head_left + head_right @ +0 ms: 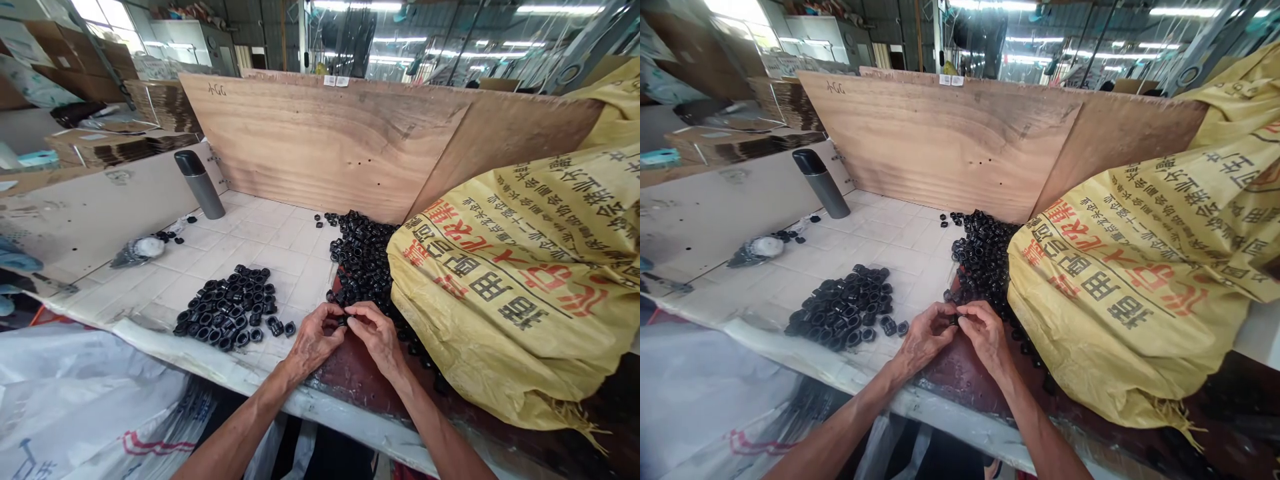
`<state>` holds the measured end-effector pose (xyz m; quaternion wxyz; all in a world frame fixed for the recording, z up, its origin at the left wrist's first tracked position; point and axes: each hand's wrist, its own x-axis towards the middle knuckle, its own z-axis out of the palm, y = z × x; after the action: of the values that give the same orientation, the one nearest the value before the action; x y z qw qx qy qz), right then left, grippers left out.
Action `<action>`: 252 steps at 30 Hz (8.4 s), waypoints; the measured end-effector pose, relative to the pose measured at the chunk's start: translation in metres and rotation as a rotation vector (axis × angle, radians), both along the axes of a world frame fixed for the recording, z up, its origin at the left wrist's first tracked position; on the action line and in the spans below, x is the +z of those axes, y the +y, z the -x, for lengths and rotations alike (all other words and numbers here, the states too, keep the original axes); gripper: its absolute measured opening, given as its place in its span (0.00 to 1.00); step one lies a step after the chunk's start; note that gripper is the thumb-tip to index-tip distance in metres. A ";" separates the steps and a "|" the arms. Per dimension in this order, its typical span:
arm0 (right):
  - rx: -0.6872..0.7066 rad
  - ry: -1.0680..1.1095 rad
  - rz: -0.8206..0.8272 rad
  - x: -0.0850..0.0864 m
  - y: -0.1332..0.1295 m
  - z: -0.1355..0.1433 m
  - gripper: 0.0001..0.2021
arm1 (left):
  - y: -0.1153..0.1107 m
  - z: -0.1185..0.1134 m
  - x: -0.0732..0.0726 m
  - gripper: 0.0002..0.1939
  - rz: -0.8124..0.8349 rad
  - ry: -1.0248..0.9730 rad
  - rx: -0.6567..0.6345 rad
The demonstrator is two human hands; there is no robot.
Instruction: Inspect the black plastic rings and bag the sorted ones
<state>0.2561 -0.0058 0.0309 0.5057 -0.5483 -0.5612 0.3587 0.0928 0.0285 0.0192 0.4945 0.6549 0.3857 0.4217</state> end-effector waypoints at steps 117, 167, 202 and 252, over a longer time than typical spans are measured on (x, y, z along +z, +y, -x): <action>-0.181 -0.245 0.209 -0.003 0.003 -0.030 0.12 | -0.003 -0.013 -0.011 0.04 -0.343 0.343 -0.020; -0.047 -0.186 0.045 0.008 -0.004 -0.017 0.13 | 0.005 -0.010 -0.007 0.11 -0.266 -0.108 -0.045; -0.069 -0.331 -0.113 0.013 -0.009 -0.012 0.15 | 0.006 -0.011 0.003 0.12 0.060 -0.231 0.030; -0.005 0.000 0.121 0.006 -0.005 -0.009 0.09 | 0.007 -0.010 0.004 0.10 -0.237 -0.149 -0.067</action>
<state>0.2648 -0.0109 0.0369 0.4726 -0.5794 -0.5369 0.3908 0.1023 0.0352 0.0227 0.4547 0.6882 0.2730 0.4951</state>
